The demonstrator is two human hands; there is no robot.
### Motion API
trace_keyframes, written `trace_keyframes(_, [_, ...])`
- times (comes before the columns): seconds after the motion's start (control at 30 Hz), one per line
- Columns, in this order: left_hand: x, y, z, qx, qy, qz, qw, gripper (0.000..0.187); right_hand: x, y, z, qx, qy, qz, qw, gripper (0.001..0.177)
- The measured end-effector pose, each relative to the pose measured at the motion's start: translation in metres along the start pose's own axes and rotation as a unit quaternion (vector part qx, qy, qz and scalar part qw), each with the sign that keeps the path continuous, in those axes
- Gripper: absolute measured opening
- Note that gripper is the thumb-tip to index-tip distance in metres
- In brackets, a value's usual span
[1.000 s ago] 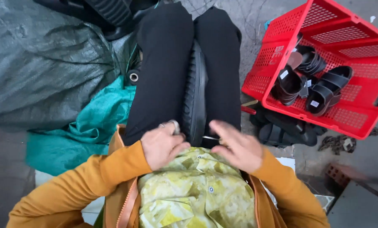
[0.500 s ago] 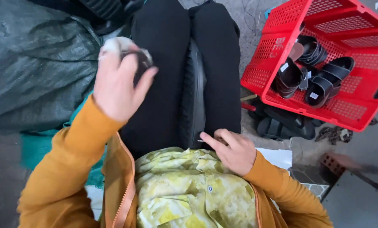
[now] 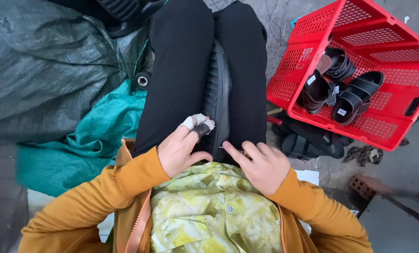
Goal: Hand-sewing the sole of a sandal while seated on the floor, pulling thread through the material.
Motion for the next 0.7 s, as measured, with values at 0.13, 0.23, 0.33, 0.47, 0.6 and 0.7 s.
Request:
trace_keyframes(0.13, [0.011, 0.007, 0.008, -0.031, -0.008, 0.036, 0.999, 0.072, 0.007, 0.003, 0.002, 0.003, -0.021, 0.030, 0.999, 0.037])
trace_keyframes(0.23, [0.018, 0.011, 0.008, -0.053, -0.015, 0.056, 0.997, 0.070, 0.014, 0.048, 0.030, -0.014, 0.022, -0.045, 0.999, 0.031])
trace_keyframes(0.33, [0.008, 0.004, -0.002, -0.059, 0.008, 0.027, 0.998, 0.070, 0.008, 0.062, 0.039, -0.041, 0.100, -0.157, 0.982, 0.024])
trace_keyframes(0.47, [-0.002, 0.004, 0.015, -0.037, 0.024, -0.054, 0.998, 0.039, -0.003, 0.046, 0.030, -0.047, 0.178, -0.288, 0.940, 0.026])
trace_keyframes(0.6, [-0.004, -0.005, 0.017, -0.059, -0.149, 0.272, 0.949, 0.027, -0.007, 0.051, 0.040, -0.067, 0.189, -0.323, 0.925, 0.027])
trace_keyframes(0.7, [0.007, 0.019, 0.024, 0.002, -0.344, 0.485, 0.804, 0.007, -0.008, 0.047, 0.034, -0.090, 0.200, -0.344, 0.913, 0.028])
Point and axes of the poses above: each hand's wrist, its own z-axis away from the middle knuckle, its own y-axis out of the palm, x = y × z, the point moved 7 cm from there along -z, towards the middle knuckle, and after that the axes turned 11 degrees about -x, right-handed, at the moved point
